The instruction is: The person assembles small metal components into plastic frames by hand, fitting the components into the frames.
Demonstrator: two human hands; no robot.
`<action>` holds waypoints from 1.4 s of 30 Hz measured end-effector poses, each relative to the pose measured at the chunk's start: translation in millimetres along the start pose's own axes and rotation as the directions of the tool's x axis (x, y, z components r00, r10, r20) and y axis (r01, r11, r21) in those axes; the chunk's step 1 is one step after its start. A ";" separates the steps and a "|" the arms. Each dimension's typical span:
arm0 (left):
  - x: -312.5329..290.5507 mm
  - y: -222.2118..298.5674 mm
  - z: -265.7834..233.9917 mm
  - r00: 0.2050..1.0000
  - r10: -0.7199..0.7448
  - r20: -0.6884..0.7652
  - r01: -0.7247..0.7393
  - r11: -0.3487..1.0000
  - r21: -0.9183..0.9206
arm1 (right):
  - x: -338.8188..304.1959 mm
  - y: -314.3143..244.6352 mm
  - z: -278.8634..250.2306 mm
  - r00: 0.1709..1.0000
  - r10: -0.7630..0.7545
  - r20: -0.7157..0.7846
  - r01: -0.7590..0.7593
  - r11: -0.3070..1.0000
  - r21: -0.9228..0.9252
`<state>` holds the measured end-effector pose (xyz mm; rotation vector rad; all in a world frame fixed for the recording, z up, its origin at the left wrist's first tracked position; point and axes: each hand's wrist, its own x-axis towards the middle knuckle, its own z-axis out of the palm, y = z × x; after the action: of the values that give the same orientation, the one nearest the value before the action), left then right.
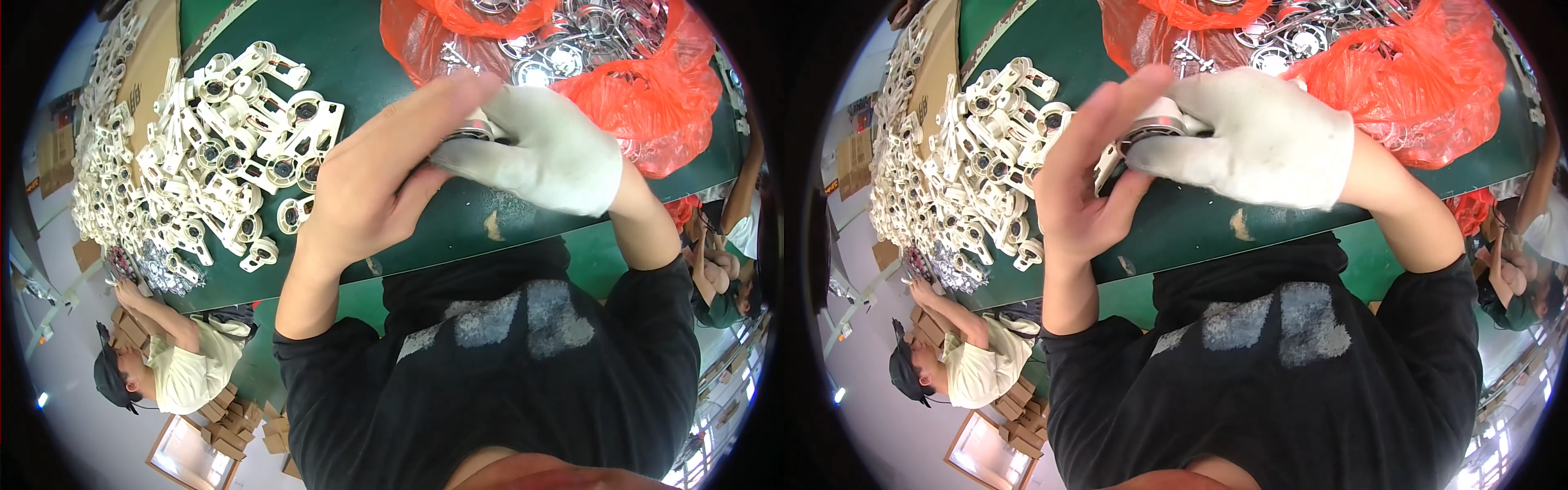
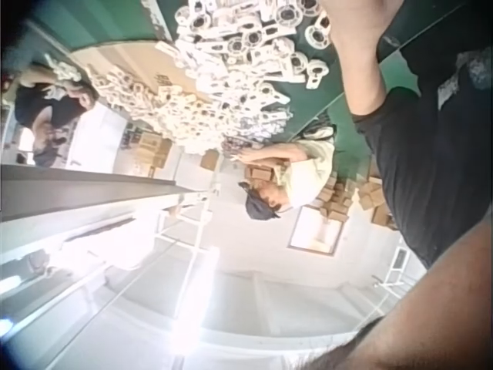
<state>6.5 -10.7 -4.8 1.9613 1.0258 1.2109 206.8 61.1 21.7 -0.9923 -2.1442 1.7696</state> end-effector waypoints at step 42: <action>22.6 -20.1 -141.9 0.909 -0.291 -0.299 0.417 0.595 0.687 | 7.9 16.8 9.5 0.661 -0.665 -0.348 0.432 0.716 -0.548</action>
<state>-122.6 32.6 45.3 2.0583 2.1550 0.7616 201.9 59.3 1.5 -0.6461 -2.1479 0.6427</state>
